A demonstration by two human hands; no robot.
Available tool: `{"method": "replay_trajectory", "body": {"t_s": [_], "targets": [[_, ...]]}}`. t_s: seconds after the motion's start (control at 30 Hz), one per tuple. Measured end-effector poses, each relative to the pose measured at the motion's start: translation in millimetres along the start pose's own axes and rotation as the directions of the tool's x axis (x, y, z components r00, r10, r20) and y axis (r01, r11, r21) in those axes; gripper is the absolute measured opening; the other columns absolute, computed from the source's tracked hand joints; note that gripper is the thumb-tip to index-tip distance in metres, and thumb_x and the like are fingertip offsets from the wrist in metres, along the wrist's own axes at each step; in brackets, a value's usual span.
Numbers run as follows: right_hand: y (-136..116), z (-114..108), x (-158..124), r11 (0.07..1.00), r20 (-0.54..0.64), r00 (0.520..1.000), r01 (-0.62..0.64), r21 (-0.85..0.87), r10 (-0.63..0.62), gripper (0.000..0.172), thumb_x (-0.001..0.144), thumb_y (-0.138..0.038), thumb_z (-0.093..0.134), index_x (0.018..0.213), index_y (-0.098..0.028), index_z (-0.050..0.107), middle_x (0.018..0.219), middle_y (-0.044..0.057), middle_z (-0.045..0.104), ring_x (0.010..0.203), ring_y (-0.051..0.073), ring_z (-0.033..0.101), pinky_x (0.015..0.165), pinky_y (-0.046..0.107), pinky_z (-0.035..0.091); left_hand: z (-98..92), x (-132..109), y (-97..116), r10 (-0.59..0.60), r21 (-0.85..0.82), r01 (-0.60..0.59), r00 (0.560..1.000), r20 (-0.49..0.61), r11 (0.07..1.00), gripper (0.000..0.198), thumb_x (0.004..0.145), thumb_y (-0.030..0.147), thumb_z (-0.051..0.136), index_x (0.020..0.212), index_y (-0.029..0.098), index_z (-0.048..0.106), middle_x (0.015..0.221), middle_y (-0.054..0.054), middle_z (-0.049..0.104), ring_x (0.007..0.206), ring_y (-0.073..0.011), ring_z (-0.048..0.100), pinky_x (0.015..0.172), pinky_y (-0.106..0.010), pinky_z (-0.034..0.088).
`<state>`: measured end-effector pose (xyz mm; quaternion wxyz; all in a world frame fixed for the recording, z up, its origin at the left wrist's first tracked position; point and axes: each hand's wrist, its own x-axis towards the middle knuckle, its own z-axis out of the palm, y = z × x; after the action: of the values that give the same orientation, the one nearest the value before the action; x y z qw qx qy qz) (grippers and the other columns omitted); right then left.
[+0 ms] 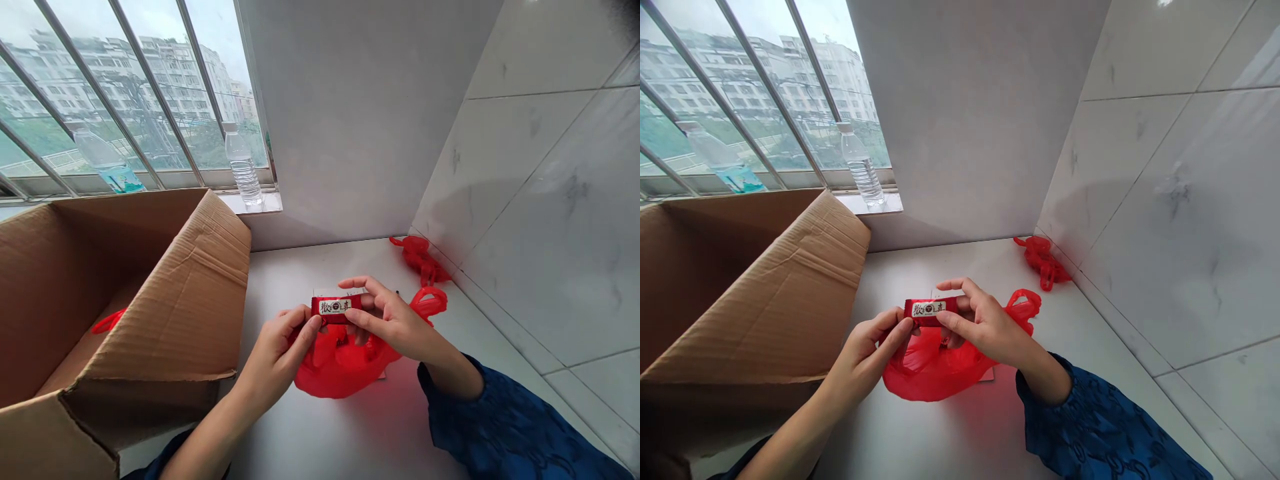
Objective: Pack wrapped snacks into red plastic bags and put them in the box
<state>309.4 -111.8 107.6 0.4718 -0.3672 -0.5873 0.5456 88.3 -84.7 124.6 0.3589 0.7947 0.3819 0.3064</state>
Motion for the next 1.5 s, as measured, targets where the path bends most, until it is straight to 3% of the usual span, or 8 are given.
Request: {"method": "replay_trajectory", "body": {"t_s": [0.23, 0.57, 0.7, 0.9, 1.07, 1.2, 1.37, 1.5], "targets": [[-4, -5, -3, 0.999, -0.005, 0.999, 0.049, -0.001, -0.049, 0.044, 0.098, -0.033, 0.059, 0.138, -0.023, 0.043, 0.083, -0.002, 0.064, 0.070, 0.013, 0.065, 0.071, 0.029, 0.057, -1.2, 0, 1, -0.057, -0.093, 0.054, 0.998, -0.020, 0.994, 0.040, 0.100, 0.047, 0.046, 0.074, 0.018, 0.052, 0.066, 0.002, 0.050, 0.058, -0.0112, 0.041, 0.053, -0.024, 0.032], [-4, -10, -4, 0.996, 0.013, 0.997, 0.079, -0.049, -0.078, 0.046, 0.098, -0.028, 0.058, 0.141, -0.021, 0.041, 0.078, -0.004, 0.062, 0.069, 0.013, 0.062, 0.072, 0.029, 0.054, -10.7, 1, 1, 0.066, 0.175, -0.065, 0.998, 0.003, 0.982, 0.036, 0.102, 0.035, 0.042, 0.069, 0.019, 0.050, 0.064, 0.001, 0.055, 0.067, -0.0142, 0.049, 0.060, -0.024, 0.036], [-6, -14, -11, 0.959, 0.024, 0.992, 0.124, -0.255, -0.122, 0.037, 0.100, -0.028, 0.055, 0.136, -0.024, 0.051, 0.079, -0.002, 0.063, 0.074, 0.015, 0.064, 0.069, 0.027, 0.052, -14.9, 1, 2, 0.076, 0.253, -0.079, 0.997, 0.022, 0.964, 0.035, 0.101, 0.033, 0.043, 0.071, 0.020, 0.055, 0.065, 0.000, 0.059, 0.070, -0.0157, 0.052, 0.062, -0.025, 0.037], [-14, -13, -35, 0.735, 0.096, 0.990, 0.141, -0.663, -0.102, 0.034, 0.099, -0.018, 0.049, 0.129, -0.030, 0.061, 0.111, 0.001, 0.072, 0.088, 0.017, 0.068, 0.074, 0.027, 0.050, -15.8, -6, 13, 0.194, 0.273, -0.180, 0.981, -0.022, 0.945, 0.035, 0.103, 0.028, 0.039, 0.073, 0.021, 0.055, 0.065, 0.002, 0.061, 0.066, -0.0134, 0.053, 0.070, -0.025, 0.041], [-2, 3, -29, 0.525, 0.003, 0.998, -0.031, -0.851, 0.064, 0.032, 0.095, -0.010, 0.044, 0.112, -0.024, 0.068, 0.097, 0.005, 0.074, 0.085, 0.022, 0.069, 0.063, 0.027, 0.044, -8.4, -15, 21, 0.410, 0.239, -0.419, 0.908, 0.091, 0.876, 0.027, 0.100, 0.021, 0.040, 0.077, 0.021, 0.053, 0.064, 0.005, 0.059, 0.053, -0.0109, 0.043, 0.086, -0.033, 0.043], [12, 3, -10, 0.484, 0.083, 0.992, 0.025, -0.875, 0.099, 0.032, 0.095, -0.010, 0.044, 0.116, -0.023, 0.065, 0.095, 0.005, 0.073, 0.082, 0.021, 0.068, 0.060, 0.027, 0.041, -9.8, -18, 21, 0.469, 0.258, -0.474, 0.879, 0.086, 0.842, 0.026, 0.101, 0.023, 0.039, 0.079, 0.022, 0.053, 0.066, 0.003, 0.061, 0.055, -0.0125, 0.047, 0.083, -0.035, 0.044], [24, -3, 3, 0.135, -0.194, 0.938, -0.240, -0.962, 0.286, 0.021, 0.088, -0.007, 0.055, 0.075, -0.017, 0.068, 0.071, 0.011, 0.070, 0.066, 0.026, 0.067, 0.055, 0.031, 0.039, -12.4, -17, 20, 0.487, 0.235, -0.499, 0.866, 0.111, 0.834, 0.022, 0.101, 0.019, 0.039, 0.082, 0.022, 0.051, 0.067, 0.004, 0.060, 0.054, -0.0118, 0.046, 0.083, -0.034, 0.042], [29, -2, 3, 0.123, -0.229, 0.929, -0.274, -0.954, 0.292, 0.016, 0.081, -0.006, 0.062, 0.070, -0.016, 0.068, 0.072, 0.015, 0.071, 0.069, 0.031, 0.070, 0.055, 0.033, 0.042, -10.5, -17, 19, 0.510, 0.214, -0.529, 0.849, 0.140, 0.822, 0.019, 0.100, 0.017, 0.041, 0.084, 0.022, 0.051, 0.069, 0.004, 0.062, 0.056, -0.0121, 0.048, 0.080, -0.033, 0.042]]}}
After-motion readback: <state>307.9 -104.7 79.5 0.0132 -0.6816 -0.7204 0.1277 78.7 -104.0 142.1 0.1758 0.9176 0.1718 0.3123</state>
